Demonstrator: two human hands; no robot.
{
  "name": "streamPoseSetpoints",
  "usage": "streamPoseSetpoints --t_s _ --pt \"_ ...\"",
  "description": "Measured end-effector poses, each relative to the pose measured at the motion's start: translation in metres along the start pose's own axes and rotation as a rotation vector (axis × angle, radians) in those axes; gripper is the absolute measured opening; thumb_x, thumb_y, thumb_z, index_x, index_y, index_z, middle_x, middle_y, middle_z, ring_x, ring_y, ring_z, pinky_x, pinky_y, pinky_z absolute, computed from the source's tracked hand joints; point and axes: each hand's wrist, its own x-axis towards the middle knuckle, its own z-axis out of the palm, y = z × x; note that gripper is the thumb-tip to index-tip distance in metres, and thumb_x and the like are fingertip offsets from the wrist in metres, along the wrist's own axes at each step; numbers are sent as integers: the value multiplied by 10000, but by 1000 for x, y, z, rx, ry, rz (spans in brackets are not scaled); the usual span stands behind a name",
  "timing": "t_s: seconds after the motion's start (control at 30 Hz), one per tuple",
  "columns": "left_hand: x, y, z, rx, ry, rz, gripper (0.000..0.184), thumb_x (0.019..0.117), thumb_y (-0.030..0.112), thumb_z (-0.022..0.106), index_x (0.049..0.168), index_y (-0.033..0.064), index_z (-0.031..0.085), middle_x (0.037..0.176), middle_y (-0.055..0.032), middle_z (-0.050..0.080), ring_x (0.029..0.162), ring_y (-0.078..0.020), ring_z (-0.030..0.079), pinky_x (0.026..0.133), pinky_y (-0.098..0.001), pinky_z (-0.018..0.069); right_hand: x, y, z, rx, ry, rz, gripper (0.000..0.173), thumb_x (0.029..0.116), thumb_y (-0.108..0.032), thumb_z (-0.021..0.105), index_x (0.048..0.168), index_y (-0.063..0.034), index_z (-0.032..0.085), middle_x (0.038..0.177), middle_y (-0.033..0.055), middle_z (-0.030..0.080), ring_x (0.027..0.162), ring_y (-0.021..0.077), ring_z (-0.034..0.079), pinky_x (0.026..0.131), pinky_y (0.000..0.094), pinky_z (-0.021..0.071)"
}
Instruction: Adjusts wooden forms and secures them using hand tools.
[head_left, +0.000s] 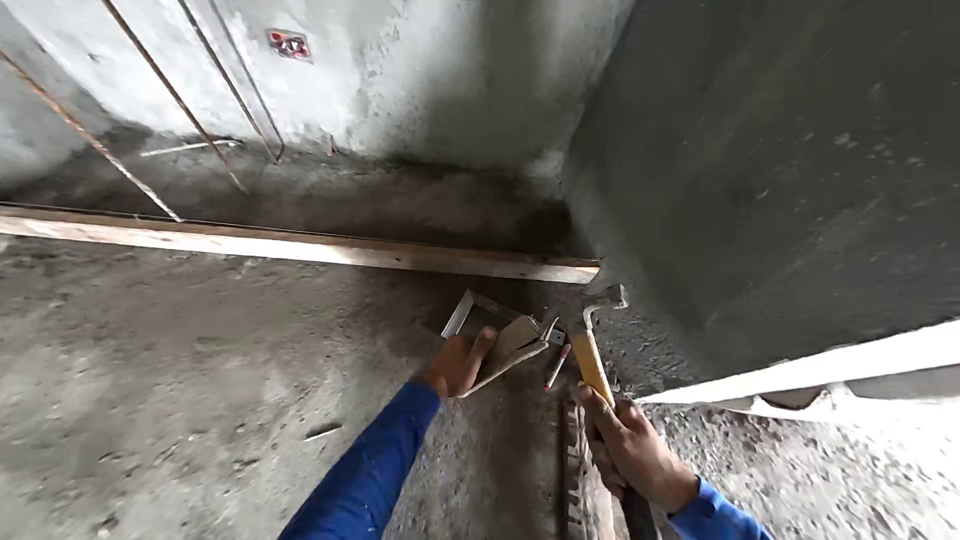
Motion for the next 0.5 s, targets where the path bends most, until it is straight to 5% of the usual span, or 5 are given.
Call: streamPoseSetpoints --t_s 0.13,0.27,0.33,0.43,0.5 --pt "10 -9 -2 -44 -26 15 776 1019 720 268 975 78 703 803 -95 683 745 -221 683 712 -481 579 -6 4 -4 -108 35 -132 592 963 -698 516 807 -132 591 525 25 475 364 169 456 352 366 448" --pt "-5 -4 65 -674 96 50 697 1088 570 207 1154 37 651 846 -102 718 717 -211 718 675 -415 641 -5 -9 25 440 -47 6 668 1032 -686 306 799 -101 530 479 -5 384 337 142 433 337 347 469" --pt "-9 -5 102 -991 31 -31 785 1064 650 155 1218 19 596 845 -160 709 673 -276 702 604 -437 625 3 -12 41 580 -13 3 713 1030 -701 258 796 -87 533 470 -2 395 332 147 443 331 352 475" --pt "-14 -19 120 -951 16 -10 951 843 796 607 1370 15 475 962 -113 711 749 -229 726 659 -413 647 18 1 53 444 163 -165 628 1058 -600 368 793 -64 561 471 31 452 335 159 469 330 351 478" --pt "-9 -33 115 -791 65 -49 929 701 620 873 1305 9 519 933 -101 735 767 -219 743 711 -418 656 23 16 50 269 232 -259 598 1018 -624 464 790 -85 585 478 30 469 339 162 473 330 352 471"
